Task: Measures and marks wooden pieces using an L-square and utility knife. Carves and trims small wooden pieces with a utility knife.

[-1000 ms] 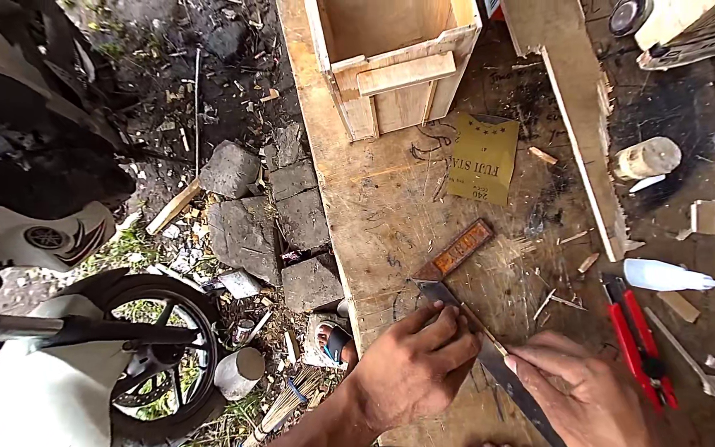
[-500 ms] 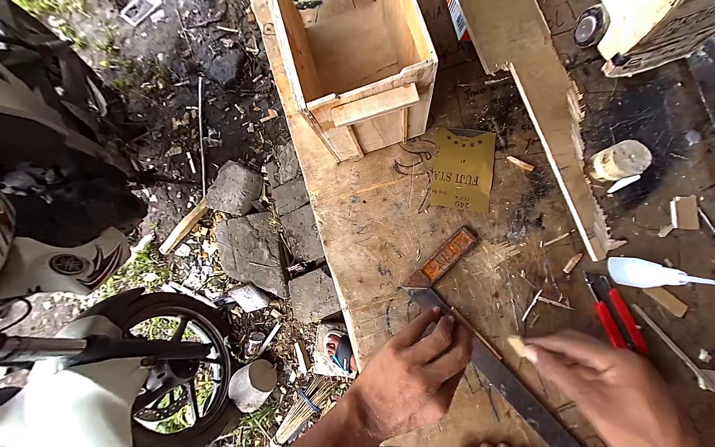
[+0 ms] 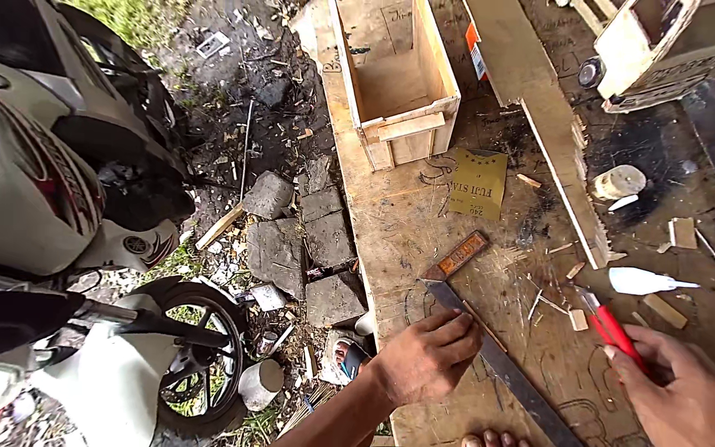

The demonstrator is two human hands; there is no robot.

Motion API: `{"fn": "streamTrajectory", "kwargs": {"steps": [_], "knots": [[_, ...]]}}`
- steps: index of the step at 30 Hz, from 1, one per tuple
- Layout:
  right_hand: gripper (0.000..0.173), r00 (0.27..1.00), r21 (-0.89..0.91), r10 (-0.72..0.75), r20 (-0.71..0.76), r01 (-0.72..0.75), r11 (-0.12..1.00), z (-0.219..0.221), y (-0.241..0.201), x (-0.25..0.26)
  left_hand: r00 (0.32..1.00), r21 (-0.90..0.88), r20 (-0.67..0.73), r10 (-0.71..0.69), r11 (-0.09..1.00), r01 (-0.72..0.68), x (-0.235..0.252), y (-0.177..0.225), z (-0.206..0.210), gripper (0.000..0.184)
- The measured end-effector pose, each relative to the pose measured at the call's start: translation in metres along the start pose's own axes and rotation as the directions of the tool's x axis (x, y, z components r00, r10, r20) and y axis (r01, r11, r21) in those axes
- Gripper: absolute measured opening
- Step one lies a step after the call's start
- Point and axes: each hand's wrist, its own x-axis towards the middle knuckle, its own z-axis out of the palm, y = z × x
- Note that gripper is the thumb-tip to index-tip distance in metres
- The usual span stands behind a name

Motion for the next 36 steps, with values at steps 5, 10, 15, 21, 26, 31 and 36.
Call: {"fn": "streamTrajectory", "kwargs": {"steps": [5,10,15,21,26,31,36], "knots": [[0.031,0.925,0.092,-0.366,0.098,0.358,0.929,0.006,-0.041,-0.023,1.0,0.013,-0.017,0.016,1.0,-0.015,-0.001,0.0,0.002,0.024],[0.037,0.866,0.076,-0.475,0.157,0.469,0.88,0.034,-0.067,-0.019,0.999,0.013,-0.05,0.002,1.0,-0.001,0.001,0.0,0.003,0.025],[0.035,0.854,0.097,-0.482,0.196,0.472,0.876,0.034,-0.068,-0.015,0.998,-0.024,-0.057,0.002,1.0,-0.003,0.002,-0.001,0.003,0.025],[0.034,0.844,0.104,-0.493,0.21,0.482,0.87,0.034,-0.069,-0.016,0.998,-0.055,-0.069,0.004,0.998,-0.008,0.004,-0.002,0.003,0.023],[0.035,0.848,0.035,-0.474,0.239,0.48,0.876,0.03,-0.077,-0.018,0.998,-0.054,-0.061,0.006,0.998,-0.01,0.005,-0.001,0.002,0.022],[0.037,0.85,-0.011,-0.453,0.27,0.473,0.881,0.025,-0.081,-0.02,0.999,-0.054,-0.05,0.01,0.998,-0.013,0.007,0.0,0.001,0.022],[0.036,0.84,0.018,-0.442,0.315,0.46,0.888,0.018,-0.074,-0.022,0.999,-0.061,-0.034,0.011,0.998,-0.013,0.007,-0.002,-0.001,0.023]]}}
